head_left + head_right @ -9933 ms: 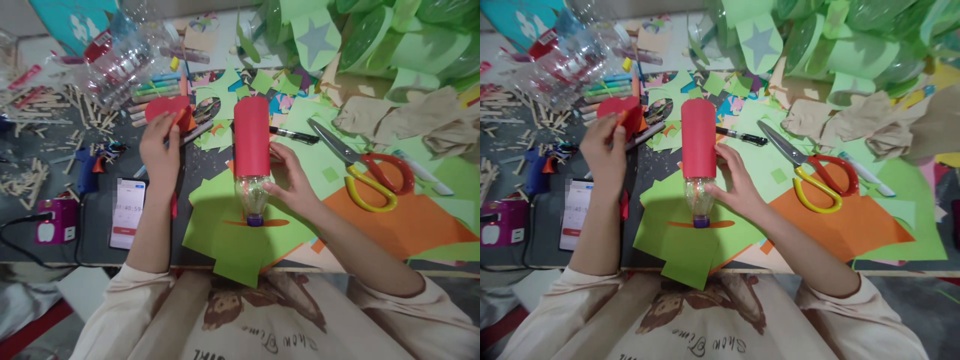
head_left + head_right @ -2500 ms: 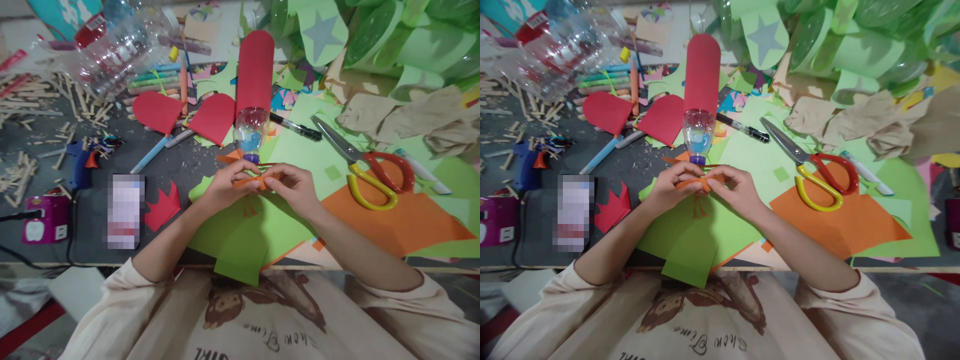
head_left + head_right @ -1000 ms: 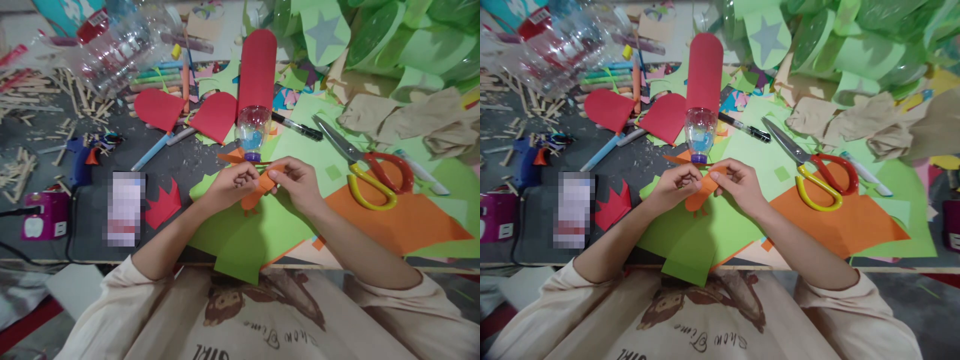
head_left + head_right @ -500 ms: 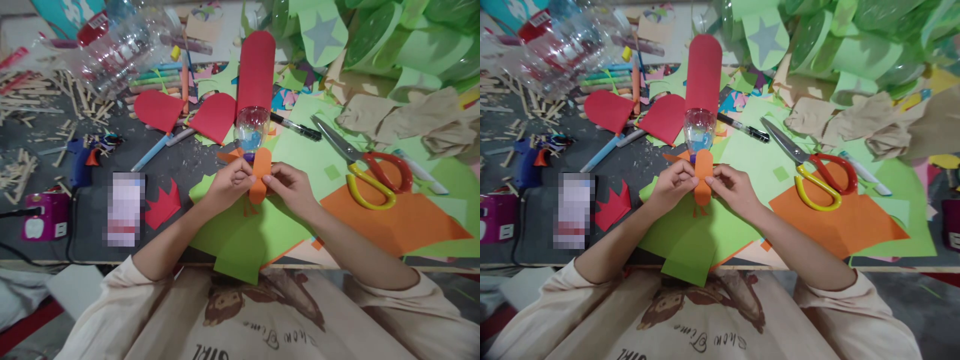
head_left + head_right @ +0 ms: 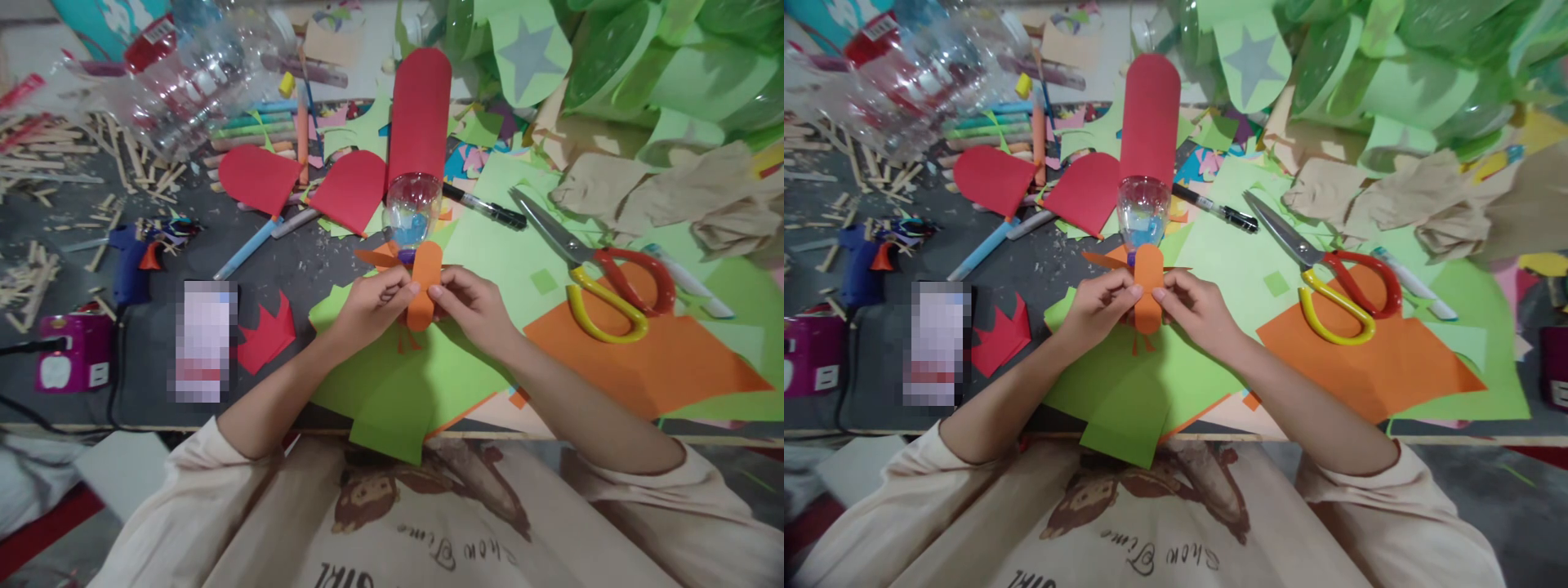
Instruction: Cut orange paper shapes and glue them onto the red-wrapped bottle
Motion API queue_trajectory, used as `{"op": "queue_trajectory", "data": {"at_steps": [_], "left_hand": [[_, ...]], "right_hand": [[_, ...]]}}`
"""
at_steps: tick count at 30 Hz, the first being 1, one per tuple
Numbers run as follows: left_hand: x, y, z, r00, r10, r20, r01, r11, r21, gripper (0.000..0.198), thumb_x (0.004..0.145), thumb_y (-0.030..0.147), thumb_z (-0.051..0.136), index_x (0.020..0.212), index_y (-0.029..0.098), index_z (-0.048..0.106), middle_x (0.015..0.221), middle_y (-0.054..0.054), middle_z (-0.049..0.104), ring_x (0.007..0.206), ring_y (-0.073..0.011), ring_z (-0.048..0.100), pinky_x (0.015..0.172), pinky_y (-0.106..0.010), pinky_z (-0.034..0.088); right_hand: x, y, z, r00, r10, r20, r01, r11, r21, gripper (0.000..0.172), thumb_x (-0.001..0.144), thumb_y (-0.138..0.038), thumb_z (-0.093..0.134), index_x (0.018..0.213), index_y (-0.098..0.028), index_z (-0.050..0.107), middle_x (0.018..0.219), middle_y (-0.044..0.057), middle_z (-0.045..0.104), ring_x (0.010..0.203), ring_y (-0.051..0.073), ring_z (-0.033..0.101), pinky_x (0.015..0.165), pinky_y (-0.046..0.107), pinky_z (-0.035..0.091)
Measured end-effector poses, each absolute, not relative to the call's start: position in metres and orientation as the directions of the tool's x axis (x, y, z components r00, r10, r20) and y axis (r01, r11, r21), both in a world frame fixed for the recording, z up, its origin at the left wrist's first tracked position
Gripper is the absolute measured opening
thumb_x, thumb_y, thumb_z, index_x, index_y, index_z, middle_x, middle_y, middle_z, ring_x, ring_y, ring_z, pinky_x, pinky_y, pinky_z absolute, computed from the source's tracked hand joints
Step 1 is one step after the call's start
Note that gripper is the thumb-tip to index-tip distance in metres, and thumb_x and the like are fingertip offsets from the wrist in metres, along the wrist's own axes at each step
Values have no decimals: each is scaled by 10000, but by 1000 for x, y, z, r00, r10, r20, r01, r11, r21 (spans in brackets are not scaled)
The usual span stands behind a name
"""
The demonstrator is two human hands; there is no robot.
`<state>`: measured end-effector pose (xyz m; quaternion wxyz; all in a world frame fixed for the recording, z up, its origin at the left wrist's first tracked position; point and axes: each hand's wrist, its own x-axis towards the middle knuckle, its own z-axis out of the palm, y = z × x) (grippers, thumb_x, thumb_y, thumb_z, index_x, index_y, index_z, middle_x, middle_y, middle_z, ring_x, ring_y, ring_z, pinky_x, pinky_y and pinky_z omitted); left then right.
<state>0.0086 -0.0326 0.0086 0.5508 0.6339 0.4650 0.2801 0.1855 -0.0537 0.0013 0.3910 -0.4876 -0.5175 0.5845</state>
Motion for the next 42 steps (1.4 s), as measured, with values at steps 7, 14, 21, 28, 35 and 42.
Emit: {"op": "queue_trajectory", "data": {"at_steps": [7, 14, 21, 28, 35, 42], "left_hand": [[9, -33, 9, 390, 902, -188, 302, 68, 951, 338, 854, 422, 510, 613, 200, 428, 505, 59, 436, 478, -76, 396, 500, -218, 304], [8, -31, 9, 433, 890, -143, 310, 2, 951, 339, 865, 437, 506, 637, 203, 413, 530, 64, 394, 492, -78, 366, 494, -219, 285], [8, -32, 4, 388, 900, -200, 310, 77, 948, 380, 844, 484, 557, 651, 210, 376, 536, 75, 356, 490, -73, 380, 484, -200, 305], [8, -32, 4, 321, 930, -177, 231, 104, 967, 446, 816, 579, 597, 663, 215, 389, 525, 77, 423, 461, -65, 425, 462, -194, 354], [6, -38, -3, 252, 965, 74, 247, -138, 959, 502, 844, 460, 641, 1259, 232, 473, 639, 82, 569, 503, -65, 488, 518, -182, 413], [-5, -38, 7, 483, 830, 280, 408, -496, 767, 324, 987, 392, 434, 1163, 180, 604, 682, 24, 648, 526, -83, 536, 604, -213, 467]], "right_hand": [[185, -53, -1, -198, 965, -169, 33, -166, -986, 483, 767, -667, 694, 723, -203, 567, 669, -25, 556, 570, 108, 552, 562, 273, 461], [183, -52, 2, -167, 968, -187, -16, -193, -981, 464, 720, -647, 747, 721, -205, 605, 653, -24, 585, 561, 106, 543, 546, 266, 472], [184, -51, 3, -235, 961, -145, 46, -138, -989, 464, 788, -668, 672, 764, -208, 618, 642, -29, 579, 544, 98, 507, 527, 251, 443], [185, -53, 2, -264, 954, -140, 48, -132, -990, 446, 782, -641, 699, 902, -218, 623, 769, 4, 633, 644, 129, 560, 598, 280, 459], [186, -53, 4, -304, 938, -166, 120, -135, -984, 490, 802, -698, 631, 730, -216, 585, 651, -6, 574, 583, 132, 495, 572, 294, 400], [185, -54, 6, -251, 963, -101, 87, -82, -993, 523, 790, -695, 645, 625, -216, 515, 611, -9, 547, 574, 128, 470, 556, 289, 390]]}}
